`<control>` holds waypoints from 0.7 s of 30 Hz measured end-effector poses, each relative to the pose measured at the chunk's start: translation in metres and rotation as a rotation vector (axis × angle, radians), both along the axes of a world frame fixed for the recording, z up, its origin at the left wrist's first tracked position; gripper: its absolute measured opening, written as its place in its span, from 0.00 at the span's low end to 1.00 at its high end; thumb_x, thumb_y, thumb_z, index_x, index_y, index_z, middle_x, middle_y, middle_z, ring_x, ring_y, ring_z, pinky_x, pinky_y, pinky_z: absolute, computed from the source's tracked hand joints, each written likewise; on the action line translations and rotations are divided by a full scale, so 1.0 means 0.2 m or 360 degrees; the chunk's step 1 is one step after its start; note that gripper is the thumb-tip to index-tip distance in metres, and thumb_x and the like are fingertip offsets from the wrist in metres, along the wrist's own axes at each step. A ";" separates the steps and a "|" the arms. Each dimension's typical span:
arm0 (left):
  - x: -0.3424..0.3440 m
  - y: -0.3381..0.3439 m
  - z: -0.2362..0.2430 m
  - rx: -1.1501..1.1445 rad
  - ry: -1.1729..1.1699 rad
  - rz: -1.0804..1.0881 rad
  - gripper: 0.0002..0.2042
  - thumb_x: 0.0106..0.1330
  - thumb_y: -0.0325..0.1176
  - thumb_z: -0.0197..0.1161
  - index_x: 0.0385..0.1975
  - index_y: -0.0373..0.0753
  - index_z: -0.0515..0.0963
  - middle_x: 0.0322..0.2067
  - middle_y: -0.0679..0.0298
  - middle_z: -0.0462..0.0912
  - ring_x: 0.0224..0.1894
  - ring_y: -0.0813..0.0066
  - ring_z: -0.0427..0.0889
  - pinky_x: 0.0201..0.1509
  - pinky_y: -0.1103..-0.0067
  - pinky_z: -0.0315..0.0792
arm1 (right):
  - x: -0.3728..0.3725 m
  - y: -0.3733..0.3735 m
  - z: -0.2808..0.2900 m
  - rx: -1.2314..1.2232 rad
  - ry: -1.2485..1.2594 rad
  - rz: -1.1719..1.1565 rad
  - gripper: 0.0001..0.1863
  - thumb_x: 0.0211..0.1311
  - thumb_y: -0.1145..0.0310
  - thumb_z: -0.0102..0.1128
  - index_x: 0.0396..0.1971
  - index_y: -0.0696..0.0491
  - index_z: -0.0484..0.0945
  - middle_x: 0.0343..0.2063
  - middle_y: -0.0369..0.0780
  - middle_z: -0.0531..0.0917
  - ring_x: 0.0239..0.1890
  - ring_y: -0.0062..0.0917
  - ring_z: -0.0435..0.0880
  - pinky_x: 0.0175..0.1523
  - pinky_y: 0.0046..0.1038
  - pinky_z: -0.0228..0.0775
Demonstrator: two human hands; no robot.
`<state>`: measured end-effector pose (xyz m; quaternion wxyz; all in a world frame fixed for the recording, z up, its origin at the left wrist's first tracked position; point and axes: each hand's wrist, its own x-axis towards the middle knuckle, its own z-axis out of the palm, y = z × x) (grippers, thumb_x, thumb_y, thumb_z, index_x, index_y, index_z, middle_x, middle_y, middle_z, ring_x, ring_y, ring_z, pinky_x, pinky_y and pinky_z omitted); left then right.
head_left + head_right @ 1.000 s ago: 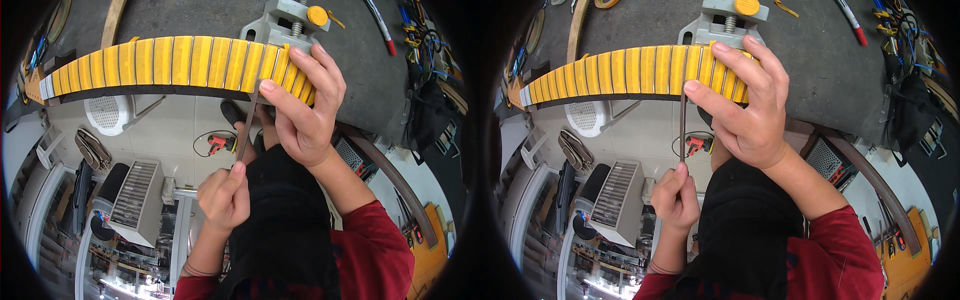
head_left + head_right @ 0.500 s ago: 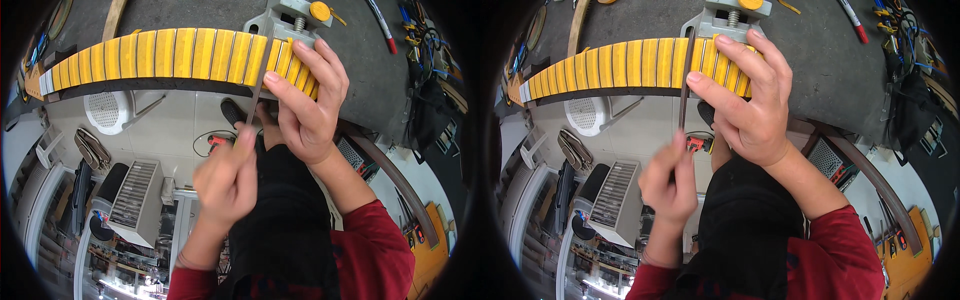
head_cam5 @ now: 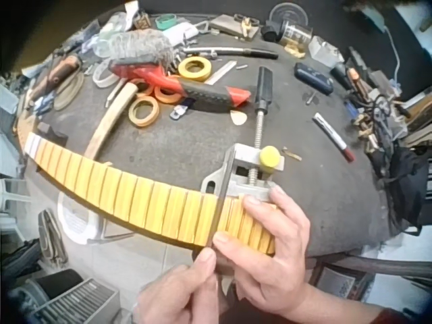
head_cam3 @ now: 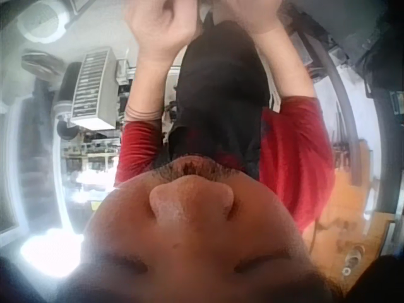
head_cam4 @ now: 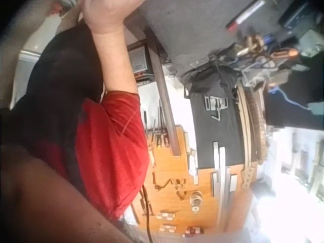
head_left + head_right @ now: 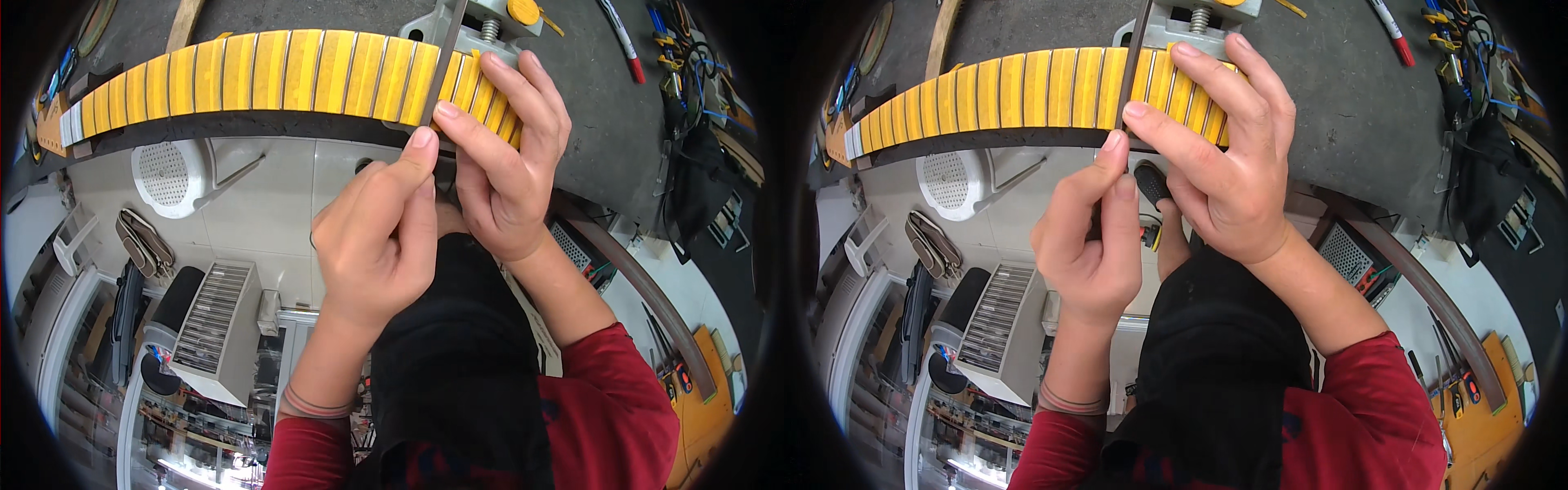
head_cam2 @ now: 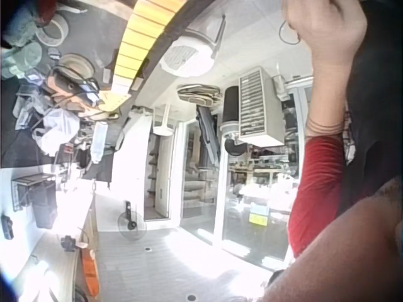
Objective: The person files the edges of the frets on a guitar neck using a metal file while the neck is held in a vise, then brushes the neck with a handheld brush.
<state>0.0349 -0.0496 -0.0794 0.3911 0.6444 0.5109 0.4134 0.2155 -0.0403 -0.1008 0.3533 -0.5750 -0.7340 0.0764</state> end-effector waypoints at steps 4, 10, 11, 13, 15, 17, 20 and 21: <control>-0.15 -0.27 -0.03 0.0128 0.0202 -0.0072 0.21 0.65 0.12 0.67 0.59 0.33 0.86 0.21 0.63 0.76 0.19 0.74 0.71 0.24 0.77 0.65 | 0.04 -0.03 -0.01 0.0064 -0.0080 0.0012 0.28 0.60 0.82 0.69 0.58 0.40 0.89 0.70 0.49 0.77 0.75 0.55 0.70 0.78 0.46 0.58; -0.04 -0.09 -0.02 0.0186 0.0382 -0.0060 0.22 0.63 0.13 0.69 0.58 0.34 0.87 0.20 0.63 0.73 0.18 0.71 0.70 0.23 0.76 0.63 | 0.00 -0.07 0.01 -0.0061 -0.0104 0.0027 0.30 0.58 0.84 0.66 0.58 0.39 0.90 0.72 0.49 0.76 0.78 0.56 0.66 0.80 0.47 0.55; -0.01 -0.02 -0.03 0.0232 0.0324 0.0006 0.24 0.59 0.14 0.71 0.57 0.36 0.88 0.18 0.64 0.70 0.16 0.68 0.68 0.22 0.74 0.63 | -0.01 -0.07 0.02 -0.0059 -0.0071 0.0013 0.30 0.57 0.84 0.65 0.58 0.39 0.90 0.71 0.49 0.76 0.78 0.55 0.66 0.80 0.47 0.55; -0.01 -0.06 -0.04 0.0240 0.0269 0.0032 0.23 0.60 0.14 0.70 0.56 0.35 0.88 0.18 0.64 0.70 0.16 0.69 0.68 0.22 0.75 0.63 | -0.01 -0.06 0.01 -0.0057 -0.0039 0.0002 0.31 0.57 0.84 0.65 0.58 0.39 0.90 0.71 0.49 0.76 0.78 0.55 0.66 0.80 0.47 0.54; -0.06 -0.17 -0.05 0.0250 0.0201 0.0038 0.22 0.60 0.13 0.70 0.56 0.35 0.88 0.18 0.64 0.71 0.16 0.69 0.68 0.22 0.75 0.63 | 0.01 -0.07 -0.01 -0.0033 -0.0070 0.0000 0.30 0.57 0.84 0.65 0.58 0.39 0.90 0.71 0.49 0.77 0.78 0.55 0.66 0.80 0.48 0.54; -0.20 -0.38 -0.01 0.0001 0.0318 -0.0138 0.17 0.68 0.11 0.65 0.55 0.29 0.86 0.26 0.58 0.83 0.22 0.76 0.77 0.28 0.81 0.70 | 0.02 -0.07 -0.03 -0.0009 -0.0071 0.0005 0.30 0.57 0.83 0.65 0.58 0.39 0.90 0.71 0.49 0.77 0.78 0.55 0.66 0.80 0.48 0.54; -0.13 -0.30 -0.03 0.0074 0.0145 -0.0009 0.22 0.62 0.12 0.70 0.57 0.33 0.87 0.19 0.63 0.72 0.17 0.70 0.70 0.22 0.75 0.64 | 0.01 -0.08 -0.03 -0.0006 -0.0056 0.0008 0.30 0.57 0.83 0.66 0.57 0.39 0.90 0.71 0.49 0.77 0.78 0.55 0.66 0.80 0.47 0.55; -0.07 -0.22 -0.05 0.0074 0.0137 -0.0009 0.22 0.62 0.12 0.70 0.57 0.33 0.87 0.19 0.63 0.72 0.17 0.70 0.70 0.22 0.75 0.64 | 0.01 -0.08 -0.02 -0.0020 -0.0057 -0.0007 0.29 0.58 0.83 0.67 0.57 0.39 0.90 0.71 0.49 0.78 0.78 0.55 0.66 0.80 0.47 0.55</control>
